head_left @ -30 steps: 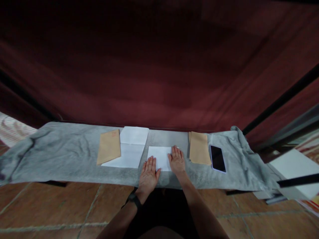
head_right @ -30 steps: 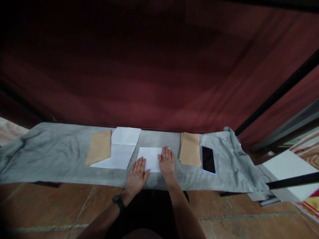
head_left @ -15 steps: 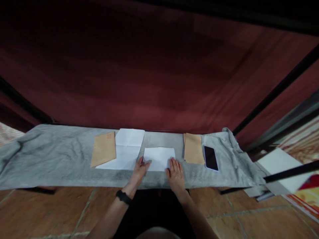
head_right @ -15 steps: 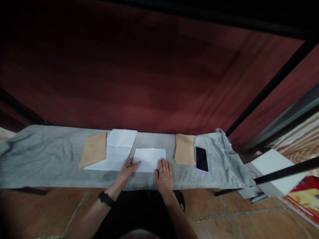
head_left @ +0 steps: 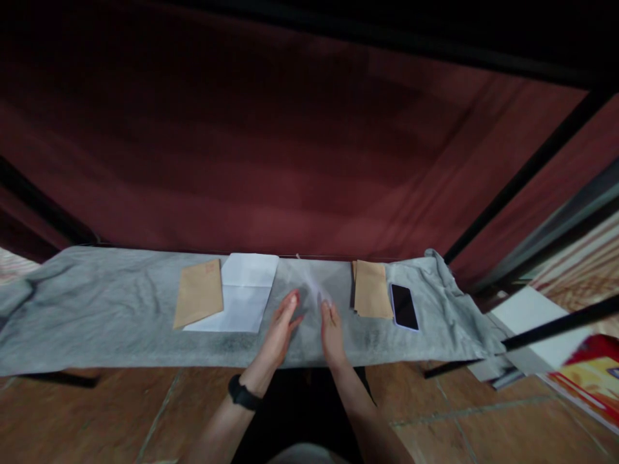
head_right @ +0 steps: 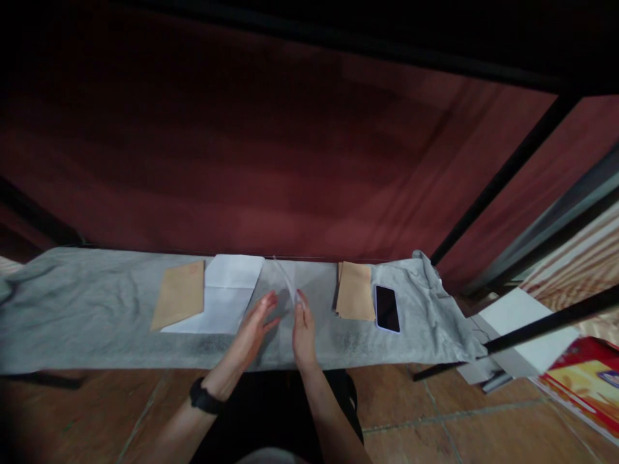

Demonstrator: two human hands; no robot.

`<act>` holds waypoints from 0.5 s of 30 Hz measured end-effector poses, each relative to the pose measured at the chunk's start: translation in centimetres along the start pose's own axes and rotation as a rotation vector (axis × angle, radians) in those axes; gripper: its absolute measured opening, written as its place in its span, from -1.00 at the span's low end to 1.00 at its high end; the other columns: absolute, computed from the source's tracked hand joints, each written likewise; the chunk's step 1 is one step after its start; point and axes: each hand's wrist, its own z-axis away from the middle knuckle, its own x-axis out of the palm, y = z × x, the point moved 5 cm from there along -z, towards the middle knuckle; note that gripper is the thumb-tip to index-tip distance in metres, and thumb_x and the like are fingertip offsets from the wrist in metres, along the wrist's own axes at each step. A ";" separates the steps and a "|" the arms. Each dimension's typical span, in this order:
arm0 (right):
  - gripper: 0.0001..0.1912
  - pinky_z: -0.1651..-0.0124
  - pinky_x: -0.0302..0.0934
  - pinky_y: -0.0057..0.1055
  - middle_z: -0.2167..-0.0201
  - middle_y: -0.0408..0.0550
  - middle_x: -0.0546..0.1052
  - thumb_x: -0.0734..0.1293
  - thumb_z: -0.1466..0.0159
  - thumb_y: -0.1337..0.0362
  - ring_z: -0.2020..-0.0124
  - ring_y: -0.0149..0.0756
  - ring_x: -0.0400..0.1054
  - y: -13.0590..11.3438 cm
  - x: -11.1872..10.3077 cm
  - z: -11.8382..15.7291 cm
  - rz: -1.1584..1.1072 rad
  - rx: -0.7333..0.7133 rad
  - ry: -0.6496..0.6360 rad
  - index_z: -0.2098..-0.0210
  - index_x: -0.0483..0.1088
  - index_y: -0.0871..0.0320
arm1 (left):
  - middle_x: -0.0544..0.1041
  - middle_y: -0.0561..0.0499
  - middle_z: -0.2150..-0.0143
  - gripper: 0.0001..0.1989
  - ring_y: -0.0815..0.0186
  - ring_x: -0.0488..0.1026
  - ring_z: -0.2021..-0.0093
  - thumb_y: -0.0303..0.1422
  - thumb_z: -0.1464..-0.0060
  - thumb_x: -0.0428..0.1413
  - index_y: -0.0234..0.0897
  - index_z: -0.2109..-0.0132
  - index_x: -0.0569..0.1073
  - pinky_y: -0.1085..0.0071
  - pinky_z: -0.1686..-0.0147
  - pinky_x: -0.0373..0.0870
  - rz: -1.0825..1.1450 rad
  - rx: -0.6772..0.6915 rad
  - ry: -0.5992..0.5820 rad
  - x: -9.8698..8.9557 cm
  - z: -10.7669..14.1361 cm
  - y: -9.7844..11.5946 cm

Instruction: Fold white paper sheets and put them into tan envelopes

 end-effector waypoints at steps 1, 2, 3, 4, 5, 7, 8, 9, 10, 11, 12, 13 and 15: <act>-0.36 -0.19 0.29 -0.20 -0.19 0.15 0.45 -0.08 -0.46 0.00 -0.21 -0.16 0.34 -0.5 -0.1 -0.4 -0.172 0.060 0.029 -0.29 0.23 0.26 | 0.33 -0.19 -0.34 -0.47 0.12 0.34 -0.28 -0.05 -0.32 -0.09 -0.20 -0.30 0.28 0.28 0.01 0.48 0.002 -0.055 0.016 -0.1 0.1 -0.5; -0.34 -0.15 0.32 -0.18 -0.14 0.16 0.48 -0.07 -0.45 -0.06 -0.17 -0.13 0.38 -1.0 -0.2 -0.6 -0.313 0.099 0.057 -0.27 0.24 0.25 | 0.37 -0.20 -0.31 -0.47 0.11 0.37 -0.25 -0.07 -0.28 0.00 -0.19 -0.30 0.28 0.27 0.03 0.48 0.013 -0.125 0.033 -0.3 0.3 -1.2; -0.34 -0.13 0.34 -0.16 -0.10 0.14 0.51 -0.03 -0.43 -0.11 -0.14 -0.13 0.40 -1.3 -0.2 -0.6 -0.441 0.128 0.080 -0.24 0.27 0.22 | 0.42 -0.21 -0.26 -0.45 0.10 0.42 -0.20 -0.11 -0.22 0.10 -0.19 -0.29 0.28 0.27 0.05 0.49 0.040 -0.194 0.046 -0.4 0.4 -2.1; -0.37 -0.11 0.35 -0.16 -0.06 0.10 0.54 0.04 -0.41 -0.15 -0.11 -0.13 0.42 -1.2 -0.2 -0.4 -0.555 0.156 0.099 -0.19 0.31 0.17 | 0.48 -0.22 -0.20 -0.41 0.09 0.47 -0.14 -0.17 -0.15 0.19 -0.19 -0.28 0.28 0.26 0.08 0.50 0.080 -0.245 0.049 -0.4 0.5 -3.1; -0.42 -0.10 0.36 -0.18 -0.01 0.05 0.57 0.13 -0.37 -0.15 -0.07 -0.15 0.44 -0.9 -0.2 -0.2 -0.653 0.192 0.116 -0.13 0.35 0.13 | 0.53 -0.21 -0.13 -0.36 0.10 0.51 -0.08 -0.23 -0.09 0.25 -0.19 -0.28 0.27 0.26 0.10 0.50 0.123 -0.273 0.052 -0.4 0.6 -4.0; -0.54 -0.04 0.38 -0.23 0.10 -0.04 0.61 0.32 -0.24 -0.06 0.01 -0.18 0.48 0.7 -0.3 0.8 -0.794 0.305 0.162 0.00 0.41 0.08 | 0.59 -0.16 0.00 -0.27 0.12 0.56 0.03 -0.35 -0.02 0.28 -0.20 -0.31 0.24 0.28 0.14 0.52 0.172 -0.271 0.074 -0.7 0.4 -5.4; -0.58 0.01 0.39 -0.25 0.16 -0.07 0.62 0.38 -0.18 0.00 0.05 -0.19 0.49 1.9 -0.5 1.3 -0.822 0.367 0.185 0.05 0.42 0.08 | 0.60 -0.13 0.05 -0.23 0.14 0.57 0.07 -0.39 -0.01 0.27 -0.21 -0.34 0.20 0.27 0.15 0.52 0.153 -0.254 0.082 -1.0 0.1 -5.9; -0.59 0.06 0.40 -0.28 0.21 -0.09 0.62 0.41 -0.14 0.06 0.10 -0.20 0.51 3.2 -0.9 1.9 -0.791 0.418 0.219 0.07 0.42 0.08 | 0.61 -0.10 0.09 -0.20 0.14 0.58 0.10 -0.42 -0.01 0.25 -0.22 -0.37 0.16 0.25 0.15 0.53 0.101 -0.234 0.088 -1.3 -0.3 -6.2; -0.60 0.11 0.40 -0.30 0.24 -0.11 0.61 0.41 -0.10 0.09 0.15 -0.21 0.51 4.6 -1.6 2.4 -0.729 0.453 0.263 0.09 0.42 0.08 | 0.62 -0.08 0.12 -0.18 0.13 0.58 0.12 -0.45 0.00 0.22 -0.24 -0.39 0.13 0.22 0.14 0.54 0.028 -0.207 0.087 -1.8 -0.8 -6.5; -0.60 0.14 0.39 -0.31 0.24 -0.11 0.61 0.40 -0.10 0.12 0.17 -0.22 0.51 5.8 -2.4 2.8 -0.693 0.464 0.291 0.08 0.41 0.07 | 0.62 -0.07 0.11 -0.18 0.13 0.58 0.10 -0.48 0.01 0.20 -0.25 -0.39 0.13 0.19 0.10 0.54 -0.053 -0.170 0.081 -2.3 -1.3 -6.6; -0.59 0.14 0.38 -0.32 0.22 -0.11 0.60 0.38 -0.09 0.14 0.18 -0.23 0.50 7.1 -3.2 3.1 -0.669 0.471 0.313 0.06 0.40 0.06 | 0.61 -0.07 0.07 -0.19 0.12 0.57 0.06 -0.51 0.03 0.18 -0.26 -0.38 0.16 0.16 0.03 0.52 -0.136 -0.123 0.077 -2.8 -1.9 -6.7; -0.56 0.14 0.37 -0.31 0.20 -0.10 0.59 0.37 -0.07 0.16 0.18 -0.22 0.49 8.2 -4.0 3.3 -0.624 0.475 0.337 0.04 0.40 0.06 | 0.60 -0.08 0.01 -0.22 0.11 0.54 0.00 -0.55 0.05 0.17 -0.26 -0.35 0.22 0.15 -0.05 0.48 -0.218 -0.070 0.077 -3.3 -2.3 -6.7; -0.51 0.07 0.36 -0.27 0.09 -0.04 0.56 0.26 -0.13 0.11 0.10 -0.20 0.47 9.6 -6.0 3.3 -0.298 0.363 0.381 -0.04 0.37 0.09 | 0.55 -0.11 -0.10 -0.29 0.11 0.48 -0.12 -0.58 0.07 0.15 -0.28 -0.29 0.32 0.15 -0.18 0.38 -0.372 0.018 0.081 -4.1 -2.9 -7.0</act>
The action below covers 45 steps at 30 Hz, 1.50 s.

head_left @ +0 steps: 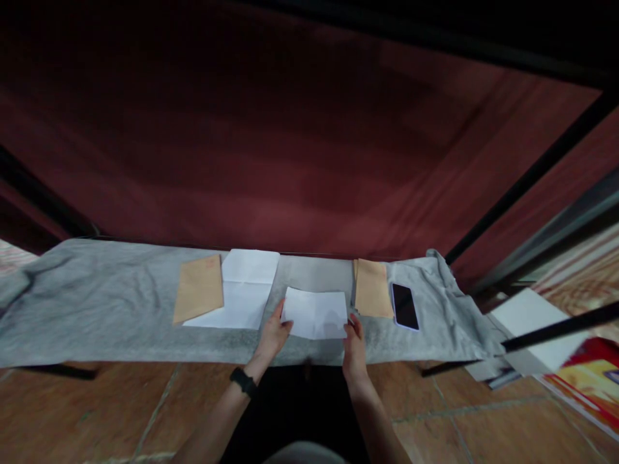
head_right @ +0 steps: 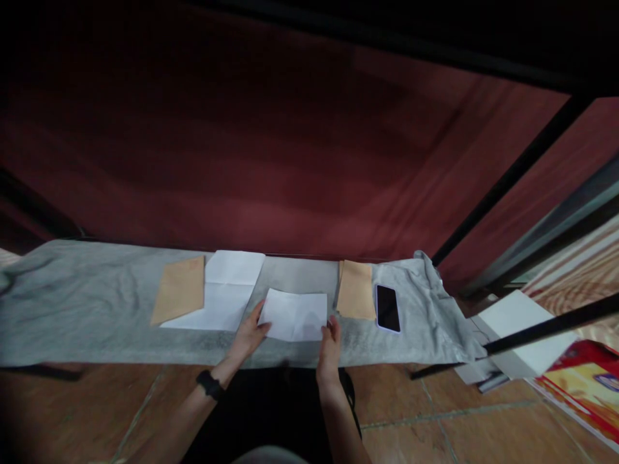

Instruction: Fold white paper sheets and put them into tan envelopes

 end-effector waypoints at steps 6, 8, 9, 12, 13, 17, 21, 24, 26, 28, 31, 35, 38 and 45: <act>-0.47 -0.14 0.25 -0.23 -0.10 0.11 0.46 0.17 -0.20 0.14 -0.11 -0.15 0.34 1.4 0.2 -1.8 0.344 -0.224 -0.065 -0.11 0.38 0.16 | 0.54 -0.15 -0.11 -0.44 0.13 0.49 -0.12 -0.56 -0.01 0.13 -0.33 -0.21 0.41 0.18 -0.20 0.36 -0.270 0.066 0.056 0.6 0.7 -1.9; -0.48 -0.18 0.22 -0.20 -0.16 0.14 0.40 0.16 -0.22 0.18 -0.16 -0.13 0.30 1.6 0.9 -1.9 0.393 -0.262 -0.104 -0.12 0.38 0.17 | 0.55 -0.16 -0.09 -0.46 0.15 0.51 -0.09 -0.56 -0.02 0.13 -0.35 -0.19 0.42 0.21 -0.16 0.39 -0.312 0.069 0.071 0.7 0.9 -2.0; -0.49 -0.20 0.21 -0.16 -0.20 0.18 0.36 0.15 -0.23 0.19 -0.19 -0.11 0.28 1.6 1.2 -1.8 0.427 -0.287 -0.116 -0.12 0.38 0.19 | 0.56 -0.16 -0.07 -0.47 0.16 0.52 -0.06 -0.55 -0.03 0.13 -0.35 -0.19 0.43 0.23 -0.14 0.42 -0.330 0.068 0.072 0.6 0.8 -1.9; -0.50 -0.26 0.15 -0.01 -0.32 0.27 0.21 0.15 -0.27 0.22 -0.31 0.01 0.13 0.7 1.6 -1.0 0.629 -0.450 -0.116 -0.15 0.36 0.25 | 0.57 -0.16 0.00 -0.50 0.19 0.57 0.05 -0.53 -0.07 0.12 -0.36 -0.18 0.43 0.27 -0.04 0.48 -0.417 0.072 0.043 0.1 0.7 -1.5; -0.50 -0.27 0.12 0.04 -0.35 0.27 0.16 0.15 -0.29 0.23 -0.35 0.03 0.06 0.2 1.7 -0.6 0.715 -0.529 -0.111 -0.18 0.34 0.25 | 0.57 -0.16 0.01 -0.51 0.20 0.57 0.08 -0.52 -0.08 0.10 -0.36 -0.19 0.43 0.27 -0.01 0.49 -0.460 0.084 0.035 -0.1 0.7 -1.2; -0.52 -0.32 0.03 0.09 -0.39 0.18 0.15 0.08 -0.40 0.25 -0.40 -0.04 0.00 -1.5 3.3 0.6 0.907 -0.726 -0.192 -0.26 0.26 0.19 | 0.47 -0.26 -0.14 -0.51 0.14 0.53 0.00 -0.51 -0.15 0.01 -0.37 -0.24 0.39 0.18 -0.06 0.45 -0.750 0.218 0.080 -0.2 2.3 0.7; -0.50 -0.38 -0.06 0.04 -0.38 0.12 0.20 -0.01 -0.47 0.21 -0.39 -0.15 0.05 -1.9 5.9 0.6 0.976 -0.720 -0.326 -0.29 0.25 0.19 | 0.26 -0.34 -0.36 -0.49 -0.10 0.28 -0.29 -0.51 -0.20 -0.09 -0.37 -0.28 0.35 -0.09 -0.22 0.23 -1.030 0.399 0.138 1.7 4.1 2.5; -0.49 -0.40 -0.07 -0.05 -0.37 0.09 0.22 -0.03 -0.49 0.18 -0.40 -0.20 0.04 -1.7 8.0 0.3 1.011 -0.686 -0.407 -0.30 0.25 0.19 | 0.20 -0.27 -0.41 -0.47 -0.02 0.07 -0.42 -0.43 -0.25 -0.11 -0.40 -0.33 0.27 -0.03 -0.34 0.06 -1.042 0.549 0.045 4.4 3.2 2.6; -0.48 -0.40 -0.09 -0.10 -0.36 0.05 0.24 -0.05 -0.50 0.20 -0.40 -0.24 0.05 -1.3 9.4 0.1 1.043 -0.681 -0.460 -0.31 0.25 0.17 | 0.18 -0.22 -0.42 -0.43 0.09 0.02 -0.45 -0.45 -0.25 -0.15 -0.41 -0.39 0.17 0.04 -0.37 0.03 -1.019 0.639 -0.069 6.2 1.8 2.0; -0.48 -0.41 -0.11 -0.14 -0.35 0.02 0.26 -0.07 -0.50 0.21 -0.40 -0.26 0.04 -0.8 10.4 -0.1 1.086 -0.689 -0.500 -0.33 0.22 0.17 | 0.18 -0.22 -0.43 -0.40 0.12 -0.01 -0.46 -0.45 -0.24 -0.14 -0.39 -0.41 0.12 0.03 -0.38 -0.01 -1.019 0.654 -0.134 7.3 0.2 1.1; -0.49 -0.42 -0.14 -0.14 -0.34 0.02 0.28 -0.05 -0.51 0.21 -0.40 -0.26 0.05 0.1 10.9 -0.7 1.168 -0.691 -0.509 -0.35 0.19 0.17 | 0.15 -0.22 -0.44 -0.40 0.11 -0.03 -0.46 -0.47 -0.23 -0.15 -0.38 -0.40 0.14 0.01 -0.39 -0.05 -1.065 0.585 -0.140 7.9 -1.3 0.0; -0.50 -0.41 -0.14 -0.09 -0.35 0.04 0.26 0.00 -0.50 0.20 -0.39 -0.20 0.06 0.7 10.4 -1.5 1.240 -0.686 -0.438 -0.34 0.21 0.14 | 0.15 -0.21 -0.44 -0.42 0.15 -0.02 -0.46 -0.48 -0.26 -0.21 -0.41 -0.40 0.14 0.04 -0.39 -0.04 -1.065 0.535 -0.132 7.6 -1.5 -0.2; -0.50 -0.39 -0.09 -0.04 -0.36 0.09 0.23 0.05 -0.48 0.19 -0.39 -0.13 0.07 0.8 9.6 -1.9 1.238 -0.712 -0.361 -0.35 0.19 0.16 | 0.16 -0.24 -0.43 -0.43 0.13 -0.01 -0.46 -0.41 -0.29 -0.23 -0.46 -0.39 0.15 0.05 -0.40 -0.04 -1.009 0.500 -0.097 7.2 -1.4 0.1; -0.42 -0.36 -0.01 0.03 -0.34 0.27 0.23 0.09 -0.46 0.13 -0.37 -0.02 0.10 1.1 8.1 -2.5 1.191 -0.776 -0.239 -0.37 0.13 0.32 | 0.16 -0.24 -0.43 -0.41 0.12 0.00 -0.46 -0.31 -0.29 -0.15 -0.47 -0.40 0.14 0.09 -0.40 -0.04 -0.945 0.406 0.031 5.4 -1.8 0.0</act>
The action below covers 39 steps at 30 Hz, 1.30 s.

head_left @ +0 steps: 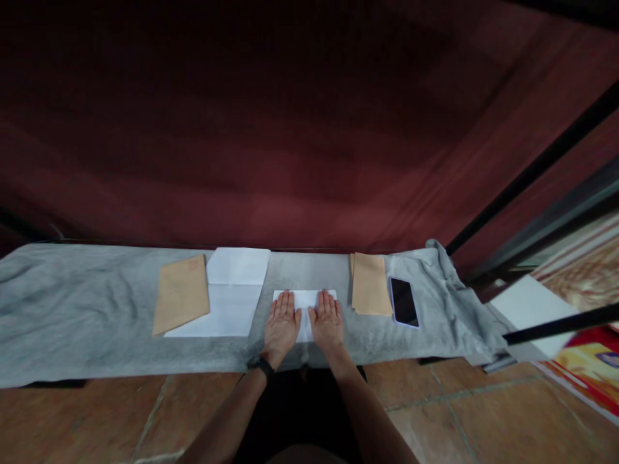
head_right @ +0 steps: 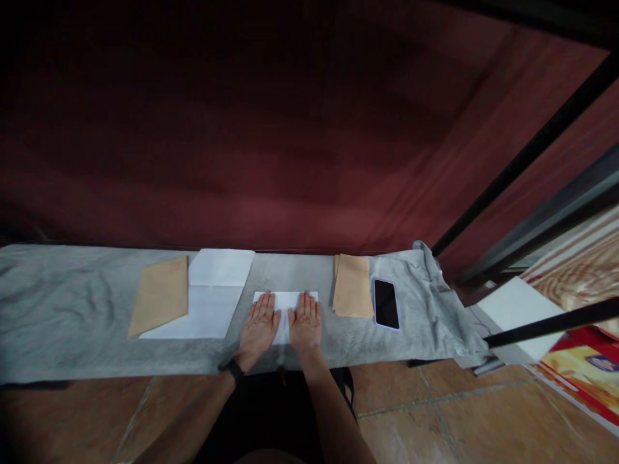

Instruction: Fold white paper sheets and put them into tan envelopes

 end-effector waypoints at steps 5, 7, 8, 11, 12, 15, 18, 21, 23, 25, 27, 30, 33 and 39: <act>-0.39 -0.33 0.05 0.08 -0.35 0.34 0.18 0.07 -0.47 0.09 -0.38 0.02 0.08 0.9 -0.6 0.9 -0.007 0.026 0.066 -0.37 0.11 0.37 | 0.16 -0.32 -0.42 -0.35 0.05 0.01 -0.45 -0.16 -0.32 -0.16 -0.54 -0.38 0.15 0.07 -0.39 -0.02 0.012 -0.061 0.040 -0.5 0.3 -0.9; -0.38 -0.32 0.06 0.09 -0.35 0.36 0.18 0.06 -0.47 0.09 -0.37 0.03 0.09 1.3 -1.1 1.6 -0.003 0.025 0.081 -0.37 0.10 0.39 | 0.17 -0.34 -0.41 -0.33 0.03 0.02 -0.45 -0.13 -0.33 -0.18 -0.56 -0.38 0.14 0.05 -0.38 0.00 0.004 -0.062 0.053 -0.7 0.4 -0.9; -0.37 -0.32 0.07 0.08 -0.35 0.37 0.19 0.06 -0.47 0.08 -0.37 0.03 0.09 1.6 -1.4 2.0 0.005 0.024 0.085 -0.37 0.10 0.40 | 0.17 -0.36 -0.41 -0.32 0.02 0.02 -0.45 -0.12 -0.33 -0.18 -0.57 -0.38 0.14 0.04 -0.38 0.01 -0.002 -0.058 0.058 -0.8 0.4 -0.8; -0.35 -0.32 0.08 0.06 -0.34 0.37 0.20 0.06 -0.48 0.06 -0.36 0.04 0.11 2.4 -2.2 3.4 0.031 0.017 0.082 -0.36 0.10 0.42 | 0.18 -0.38 -0.40 -0.32 0.01 0.03 -0.44 -0.12 -0.33 -0.18 -0.59 -0.38 0.14 0.04 -0.37 0.02 -0.017 -0.048 0.066 -0.9 0.4 -0.6; -0.35 -0.32 0.08 0.05 -0.34 0.36 0.20 0.06 -0.47 0.05 -0.35 0.04 0.13 2.7 -2.5 3.9 0.035 0.014 0.078 -0.37 0.10 0.40 | 0.18 -0.37 -0.40 -0.32 0.01 0.03 -0.44 -0.12 -0.33 -0.17 -0.57 -0.38 0.14 0.04 -0.37 0.02 -0.019 -0.050 0.067 -1.0 0.4 -0.6; -0.38 -0.32 0.09 0.03 -0.34 0.30 0.22 0.05 -0.48 0.05 -0.34 0.03 0.16 3.4 -3.2 5.5 0.035 0.006 0.071 -0.37 0.12 0.33 | 0.18 -0.35 -0.41 -0.30 0.03 0.02 -0.45 -0.08 -0.31 -0.16 -0.54 -0.39 0.13 0.06 -0.38 0.00 -0.021 -0.059 0.059 -1.1 0.4 -0.7; -0.42 -0.32 0.08 0.06 -0.33 0.31 0.24 0.02 -0.48 0.13 -0.35 0.05 0.14 3.5 -4.0 6.5 0.037 0.043 0.093 -0.35 0.15 0.34 | 0.15 -0.38 -0.41 -0.24 0.01 0.00 -0.45 -0.02 -0.29 -0.14 -0.57 -0.39 0.12 0.06 -0.38 -0.02 -0.008 -0.051 0.044 -1.1 0.5 -0.8; -0.45 -0.33 0.06 0.06 -0.35 0.29 0.22 0.01 -0.48 0.21 -0.37 0.04 0.11 2.2 -4.5 6.6 0.015 0.057 0.104 -0.37 0.12 0.33 | 0.14 -0.37 -0.42 -0.25 0.01 -0.01 -0.45 -0.02 -0.29 -0.14 -0.54 -0.39 0.11 0.04 -0.38 -0.03 -0.005 -0.048 0.045 -1.1 0.5 -0.8; -0.46 -0.34 0.06 0.02 -0.37 0.21 0.20 0.03 -0.48 0.23 -0.38 -0.02 0.10 0.4 -4.4 6.3 -0.007 -0.009 0.063 -0.39 0.09 0.26 | 0.13 -0.38 -0.42 -0.26 0.00 -0.01 -0.45 -0.04 -0.29 -0.13 -0.55 -0.39 0.12 0.04 -0.38 -0.03 -0.010 -0.048 0.042 -1.0 0.5 -0.9; -0.48 -0.35 0.06 -0.02 -0.37 0.13 0.21 0.08 -0.47 0.23 -0.37 -0.07 0.10 -1.2 -4.0 6.2 -0.015 -0.082 0.014 -0.39 0.11 0.18 | 0.12 -0.39 -0.42 -0.26 0.00 -0.02 -0.46 -0.05 -0.29 -0.14 -0.59 -0.38 0.13 0.04 -0.38 -0.03 -0.011 -0.041 0.036 -1.0 0.5 -0.8; -0.49 -0.35 0.05 -0.02 -0.36 0.10 0.23 0.12 -0.46 0.21 -0.37 -0.08 0.12 -1.9 -3.7 6.4 -0.010 -0.103 -0.006 -0.37 0.16 0.14 | 0.13 -0.38 -0.42 -0.28 0.01 -0.02 -0.46 -0.07 -0.29 -0.14 -0.58 -0.38 0.14 0.06 -0.38 -0.02 -0.015 -0.032 0.038 -1.0 0.5 -0.9; -0.48 -0.35 0.04 -0.01 -0.36 0.14 0.23 0.13 -0.46 0.16 -0.36 -0.06 0.13 -1.4 -3.7 7.0 -0.001 -0.082 0.013 -0.36 0.17 0.17 | 0.15 -0.33 -0.42 -0.32 0.03 0.01 -0.45 -0.10 -0.30 -0.13 -0.51 -0.38 0.16 0.07 -0.38 0.00 -0.028 -0.033 0.051 -1.1 0.8 -1.2; -0.44 -0.35 0.04 0.01 -0.35 0.17 0.22 0.11 -0.47 0.11 -0.35 -0.03 0.15 -0.1 -4.0 7.7 0.008 -0.080 0.031 -0.38 0.12 0.21 | 0.18 -0.34 -0.41 -0.37 0.02 0.06 -0.43 -0.18 -0.31 -0.16 -0.54 -0.35 0.21 0.07 -0.38 0.01 -0.029 -0.051 0.066 -1.1 1.7 -2.1; -0.42 -0.36 0.03 -0.03 -0.35 0.15 0.23 0.10 -0.47 0.10 -0.33 -0.04 0.19 1.2 -4.4 8.4 0.004 -0.055 0.090 -0.40 0.09 0.20 | 0.23 -0.31 -0.39 -0.43 0.01 0.09 -0.42 -0.26 -0.31 -0.16 -0.50 -0.34 0.25 0.03 -0.39 -0.01 0.053 -0.060 0.094 -1.9 2.9 -2.8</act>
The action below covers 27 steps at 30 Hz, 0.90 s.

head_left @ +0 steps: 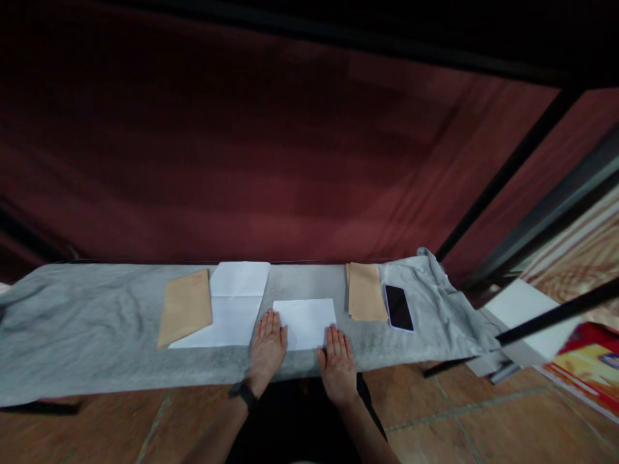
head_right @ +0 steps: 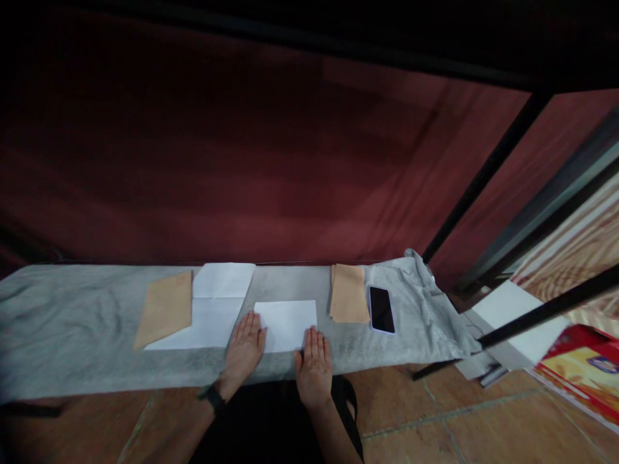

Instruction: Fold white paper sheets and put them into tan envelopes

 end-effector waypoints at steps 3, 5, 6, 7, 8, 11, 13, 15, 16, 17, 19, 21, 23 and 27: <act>-0.43 -0.36 0.02 -0.03 -0.36 0.15 0.23 0.10 -0.47 0.12 -0.33 -0.04 0.18 0.0 0.3 0.1 0.015 0.004 0.006 -0.40 0.08 0.20 | 0.20 -0.21 -0.42 -0.45 0.08 0.06 -0.44 -0.25 -0.32 -0.14 -0.39 -0.37 0.21 0.07 -0.40 -0.02 0.073 0.129 -0.041 0.0 -0.2 2.5; -0.43 -0.36 0.02 -0.04 -0.35 0.15 0.24 0.09 -0.47 0.12 -0.33 -0.05 0.18 0.0 0.4 0.1 0.026 -0.010 -0.001 -0.40 0.07 0.19 | 0.18 -0.18 -0.43 -0.45 0.11 0.03 -0.45 -0.24 -0.33 -0.13 -0.34 -0.38 0.19 0.07 -0.39 0.01 0.089 0.261 -0.106 0.4 -0.2 4.9; -0.43 -0.35 0.03 -0.04 -0.35 0.14 0.25 0.09 -0.47 0.11 -0.33 -0.06 0.17 0.1 0.4 0.0 0.032 -0.020 -0.003 -0.40 0.08 0.19 | 0.18 -0.17 -0.43 -0.45 0.11 0.03 -0.45 -0.23 -0.33 -0.12 -0.32 -0.38 0.20 0.05 -0.39 0.01 0.081 0.312 -0.133 0.7 -0.2 5.9; -0.43 -0.35 0.03 -0.05 -0.34 0.14 0.26 0.08 -0.47 0.11 -0.33 -0.07 0.18 0.2 0.4 0.0 0.037 -0.029 -0.004 -0.40 0.08 0.19 | 0.18 -0.16 -0.43 -0.46 0.11 0.02 -0.45 -0.23 -0.33 -0.11 -0.30 -0.37 0.21 0.02 -0.39 -0.01 0.066 0.345 -0.151 1.0 -0.2 6.7; -0.43 -0.35 0.03 -0.06 -0.33 0.15 0.28 0.09 -0.47 0.10 -0.33 -0.07 0.18 0.4 0.3 0.0 0.041 -0.039 -0.007 -0.39 0.10 0.20 | 0.18 -0.15 -0.43 -0.47 0.11 0.03 -0.45 -0.21 -0.32 -0.10 -0.27 -0.37 0.23 0.01 -0.39 -0.03 0.048 0.361 -0.162 1.2 -0.2 7.2; -0.44 -0.35 0.03 -0.07 -0.32 0.16 0.29 0.10 -0.47 0.10 -0.32 -0.07 0.20 0.9 0.0 0.1 0.047 -0.058 -0.024 -0.37 0.16 0.22 | 0.19 -0.15 -0.43 -0.46 0.13 0.05 -0.44 -0.16 -0.33 -0.10 -0.25 -0.36 0.24 0.03 -0.39 -0.05 0.008 0.352 -0.171 1.6 -0.1 7.2; -0.45 -0.35 0.03 -0.07 -0.32 0.16 0.29 0.11 -0.47 0.09 -0.31 -0.05 0.21 1.2 -0.2 0.4 0.046 -0.054 -0.037 -0.35 0.18 0.23 | 0.18 -0.18 -0.43 -0.43 0.14 0.05 -0.44 -0.14 -0.33 -0.13 -0.31 -0.36 0.23 0.07 -0.39 -0.04 -0.007 0.333 -0.171 1.5 -0.2 6.2; -0.46 -0.34 0.04 -0.05 -0.31 0.17 0.31 0.11 -0.47 0.09 -0.30 -0.03 0.22 1.4 -0.4 0.4 0.044 -0.036 -0.050 -0.33 0.22 0.24 | 0.17 -0.21 -0.43 -0.41 0.14 0.05 -0.44 -0.13 -0.34 -0.16 -0.37 -0.37 0.21 0.09 -0.39 -0.04 -0.031 0.291 -0.163 1.1 -0.3 4.8; -0.47 -0.35 0.03 -0.03 -0.29 0.18 0.33 0.10 -0.47 0.10 -0.30 -0.02 0.22 1.4 -0.5 0.3 0.044 -0.019 -0.058 -0.31 0.25 0.24 | 0.16 -0.22 -0.43 -0.40 0.14 0.04 -0.44 -0.12 -0.34 -0.17 -0.39 -0.37 0.20 0.09 -0.39 -0.04 -0.045 0.269 -0.159 0.8 -0.3 4.1; -0.48 -0.35 0.02 0.00 -0.27 0.18 0.35 0.09 -0.47 0.12 -0.30 -0.01 0.23 1.4 -0.7 0.0 0.044 0.004 -0.067 -0.29 0.28 0.25 | 0.16 -0.24 -0.43 -0.39 0.13 0.04 -0.45 -0.12 -0.34 -0.17 -0.41 -0.37 0.20 0.10 -0.39 -0.04 -0.057 0.253 -0.157 0.6 -0.3 3.4; -0.50 -0.36 -0.02 0.04 -0.25 0.18 0.38 0.08 -0.47 0.15 -0.30 0.01 0.22 1.1 -0.9 -1.1 0.035 0.049 -0.080 -0.26 0.32 0.26 | 0.15 -0.24 -0.43 -0.39 0.13 0.04 -0.45 -0.12 -0.34 -0.17 -0.42 -0.37 0.20 0.11 -0.39 -0.03 -0.072 0.244 -0.155 0.2 -0.3 2.6; -0.49 -0.37 -0.03 0.02 -0.28 0.16 0.35 0.06 -0.47 0.16 -0.33 -0.01 0.18 0.3 -0.8 -3.0 0.002 0.051 -0.096 -0.27 0.31 0.26 | 0.16 -0.24 -0.43 -0.39 0.12 0.05 -0.44 -0.13 -0.34 -0.17 -0.41 -0.37 0.21 0.11 -0.38 -0.01 -0.082 0.256 -0.148 0.0 -0.3 2.2; -0.49 -0.36 0.00 -0.06 -0.32 0.13 0.29 0.02 -0.47 0.19 -0.35 -0.07 0.14 -1.2 -0.1 -5.2 -0.051 0.001 -0.143 -0.30 0.27 0.25 | 0.17 -0.25 -0.42 -0.41 0.10 0.07 -0.43 -0.13 -0.34 -0.16 -0.39 -0.36 0.22 0.09 -0.37 0.03 -0.101 0.268 -0.132 0.0 -0.2 2.3; -0.49 -0.38 -0.05 -0.07 -0.36 0.09 0.24 0.04 -0.48 0.20 -0.39 -0.10 0.06 -3.8 2.7 -8.9 -0.065 -0.061 -0.246 -0.33 0.22 0.23 | 0.18 -0.27 -0.41 -0.42 0.07 0.10 -0.42 -0.13 -0.35 -0.16 -0.39 -0.35 0.25 0.07 -0.36 0.07 -0.158 0.304 -0.110 0.3 0.0 2.6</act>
